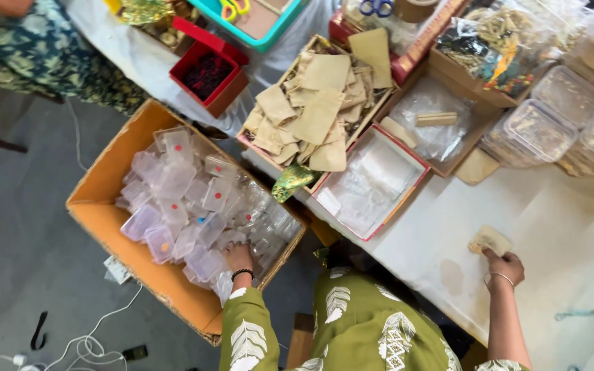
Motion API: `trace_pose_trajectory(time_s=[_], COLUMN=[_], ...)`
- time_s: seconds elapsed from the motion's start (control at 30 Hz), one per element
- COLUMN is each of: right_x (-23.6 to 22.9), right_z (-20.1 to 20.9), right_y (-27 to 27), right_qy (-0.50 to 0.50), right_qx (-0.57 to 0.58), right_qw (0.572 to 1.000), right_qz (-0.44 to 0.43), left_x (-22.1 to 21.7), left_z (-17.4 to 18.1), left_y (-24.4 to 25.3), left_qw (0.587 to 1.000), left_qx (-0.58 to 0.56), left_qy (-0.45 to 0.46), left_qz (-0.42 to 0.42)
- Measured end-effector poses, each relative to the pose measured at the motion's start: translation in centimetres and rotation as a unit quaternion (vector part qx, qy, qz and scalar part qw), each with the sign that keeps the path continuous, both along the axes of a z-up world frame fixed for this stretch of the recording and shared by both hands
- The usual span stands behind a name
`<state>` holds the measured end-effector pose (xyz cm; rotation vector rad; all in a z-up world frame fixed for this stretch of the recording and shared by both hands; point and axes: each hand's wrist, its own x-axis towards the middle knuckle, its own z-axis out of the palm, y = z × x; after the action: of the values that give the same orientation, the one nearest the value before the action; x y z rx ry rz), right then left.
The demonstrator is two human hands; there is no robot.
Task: The person tapes a cardboard box shut using scissors to cut the tape. They then place a small plastic container into a cloth pouch, tie the pouch closed, and place it into a small plastic bag. Finally, they place a necklace into another small plastic bag.
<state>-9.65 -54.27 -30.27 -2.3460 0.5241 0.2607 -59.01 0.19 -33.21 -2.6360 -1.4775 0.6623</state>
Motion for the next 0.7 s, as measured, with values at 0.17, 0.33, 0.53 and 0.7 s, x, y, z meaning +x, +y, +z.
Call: trace_pose_trajectory(time_s=[0.17,0.33,0.53,0.7], right_x=[-0.3,-1.1,-1.0,-2.6], right_z=[-0.1,1.7,0.3,6.2], right_y=[-0.4,0.4,-1.3,-1.6], right_qy=[-0.004,-0.009,0.01,0.071], right_qx=[-0.014,-0.013,0.139,0.483], right_qw=[1.0,1.0,0.99,0.869], right_qz=[0.01,0.013,-0.022,-0.084], left_x=[-0.6,-1.1,6.0,18.0], left_z=[-3.8,-2.2,15.8,36.9], left_y=[0.9,2.3,-1.3,-13.4], left_qw=[1.0,0.997,0.946,0.855], left_qx=[0.002,0.023,0.1,0.026], left_qy=[0.03,-0.057,-0.285,-0.51], left_qz=[0.003,0.036,0.116,0.094])
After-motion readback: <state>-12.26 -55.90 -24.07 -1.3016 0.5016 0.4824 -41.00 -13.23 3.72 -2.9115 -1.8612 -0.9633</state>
